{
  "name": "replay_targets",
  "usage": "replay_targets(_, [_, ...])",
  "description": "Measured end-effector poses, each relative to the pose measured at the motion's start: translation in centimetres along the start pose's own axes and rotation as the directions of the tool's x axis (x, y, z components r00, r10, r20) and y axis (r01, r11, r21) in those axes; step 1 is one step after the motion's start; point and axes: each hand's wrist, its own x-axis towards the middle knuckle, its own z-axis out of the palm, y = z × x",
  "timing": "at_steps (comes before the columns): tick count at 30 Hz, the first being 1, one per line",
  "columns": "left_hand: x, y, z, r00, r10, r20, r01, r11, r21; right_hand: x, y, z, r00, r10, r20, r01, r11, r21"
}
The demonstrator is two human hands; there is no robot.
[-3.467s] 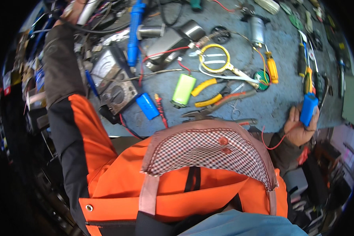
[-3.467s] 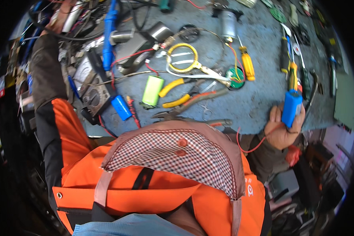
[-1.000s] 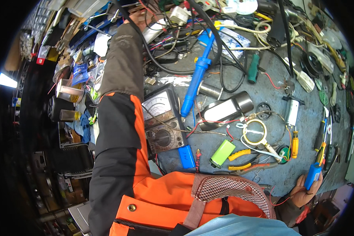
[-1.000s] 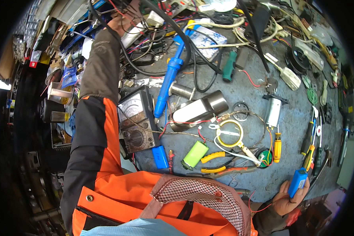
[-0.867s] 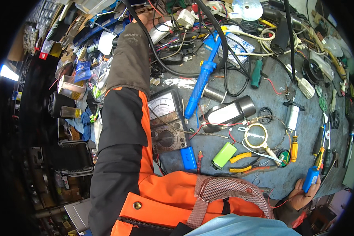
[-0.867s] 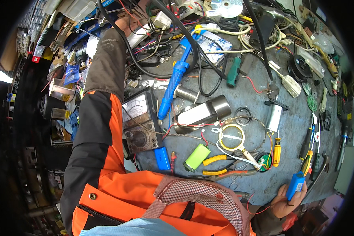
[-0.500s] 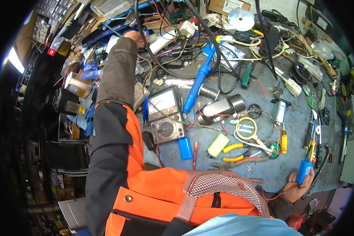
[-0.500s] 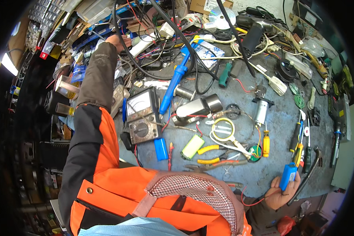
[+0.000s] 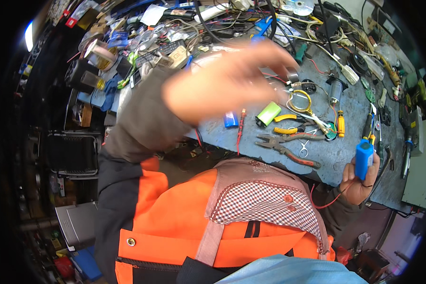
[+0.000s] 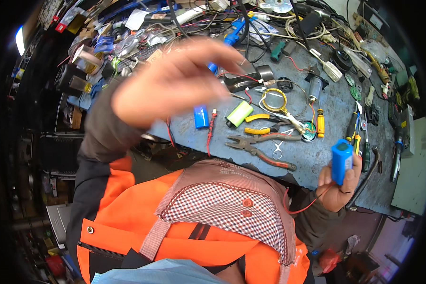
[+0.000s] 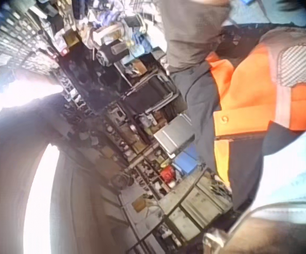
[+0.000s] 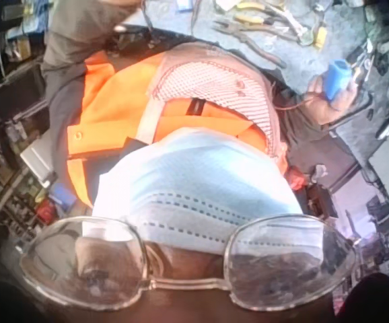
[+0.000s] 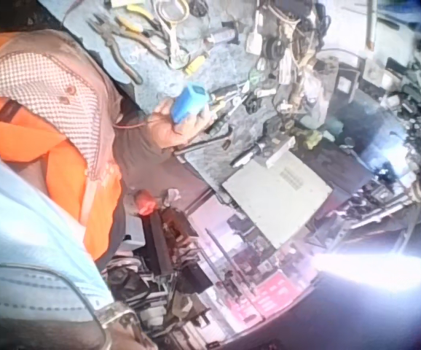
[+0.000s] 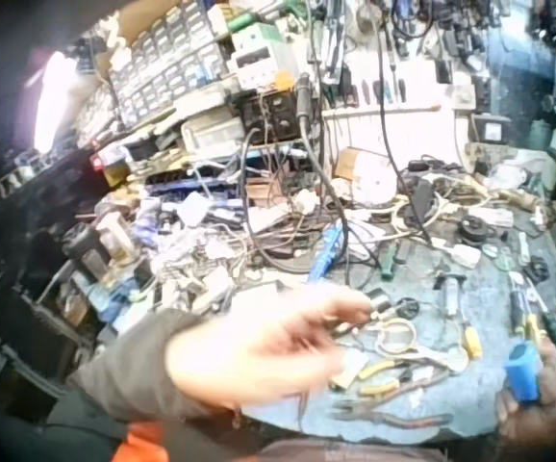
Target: The person opens a small box and removes a blue battery and a small motor. They then handle wires and a small cylindrical component, twisting and connecting them by hand. The person moves around the cluttered workspace, picking up and setting down various tools and parts.
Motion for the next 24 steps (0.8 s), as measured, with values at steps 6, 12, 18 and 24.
replay_targets(6, [-0.8,1.4,9.2,0.943,0.330,0.034,-0.331,0.931,0.151,0.4,-1.9,11.9,0.862,0.384,0.332,-0.343,0.923,-0.176])
replay_targets(12, [-2.4,0.9,4.3,0.976,0.013,-0.217,-0.040,0.992,-0.120,-0.2,-0.1,15.0,0.852,0.304,0.426,-0.368,0.927,0.074])
replay_targets(18, [-5.4,-4.0,-15.3,0.418,-0.293,-0.860,-0.278,0.860,-0.428,-0.6,2.0,3.6,0.995,0.078,0.069,-0.060,0.972,-0.228])
replay_targets(24, [1.3,-17.6,-26.2,0.145,-0.722,-0.677,0.218,0.690,-0.690,-3.7,6.4,0.9,0.972,-0.113,-0.206,-0.034,0.800,-0.599])
